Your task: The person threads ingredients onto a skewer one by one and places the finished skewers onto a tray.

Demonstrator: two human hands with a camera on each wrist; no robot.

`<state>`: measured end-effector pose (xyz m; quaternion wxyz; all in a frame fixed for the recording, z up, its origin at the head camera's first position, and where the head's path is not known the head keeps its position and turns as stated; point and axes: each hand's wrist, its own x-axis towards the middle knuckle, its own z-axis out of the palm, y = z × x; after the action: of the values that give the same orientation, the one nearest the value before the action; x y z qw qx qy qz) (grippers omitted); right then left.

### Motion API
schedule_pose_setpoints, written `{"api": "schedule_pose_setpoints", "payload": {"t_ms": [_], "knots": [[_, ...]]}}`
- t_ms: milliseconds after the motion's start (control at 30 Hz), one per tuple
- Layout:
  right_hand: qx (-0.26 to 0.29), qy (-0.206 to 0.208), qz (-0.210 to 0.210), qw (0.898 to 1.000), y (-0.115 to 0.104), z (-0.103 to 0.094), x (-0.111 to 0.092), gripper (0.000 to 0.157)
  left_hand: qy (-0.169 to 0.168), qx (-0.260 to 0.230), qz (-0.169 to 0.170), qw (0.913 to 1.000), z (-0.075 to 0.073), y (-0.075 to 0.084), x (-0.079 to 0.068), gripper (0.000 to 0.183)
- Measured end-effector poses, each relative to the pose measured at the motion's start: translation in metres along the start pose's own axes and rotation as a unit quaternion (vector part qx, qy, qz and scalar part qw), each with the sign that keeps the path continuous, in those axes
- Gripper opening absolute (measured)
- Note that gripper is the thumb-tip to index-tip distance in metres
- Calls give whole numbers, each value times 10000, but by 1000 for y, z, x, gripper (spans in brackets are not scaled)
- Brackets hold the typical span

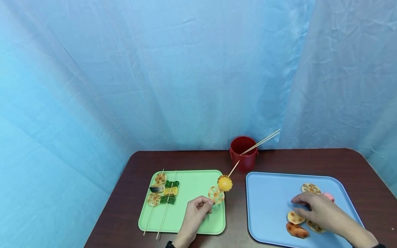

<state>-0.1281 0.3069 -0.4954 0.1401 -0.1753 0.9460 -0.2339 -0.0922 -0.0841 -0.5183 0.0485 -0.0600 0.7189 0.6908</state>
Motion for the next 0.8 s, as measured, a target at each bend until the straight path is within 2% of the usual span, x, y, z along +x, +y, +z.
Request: {"api": "schedule_pose_setpoints", "payload": {"t_ms": [233,400,533,800], "knots": [[47,-383,355,9986,-6,1,3,39,-35,-20,-3,10000,-1,0,0,21],[-193,-356,278,9988,-7,5,1,42,4,-21,-91,10000,-2,1,-1,22],[-375,-287,59,9989,-6,7,1,43,43,-62,-146,9999,-2,2,-1,22],[-409,-364,-52,9985,-4,10,3,39,101,-143,-247,9995,0,4,-2,20]]}}
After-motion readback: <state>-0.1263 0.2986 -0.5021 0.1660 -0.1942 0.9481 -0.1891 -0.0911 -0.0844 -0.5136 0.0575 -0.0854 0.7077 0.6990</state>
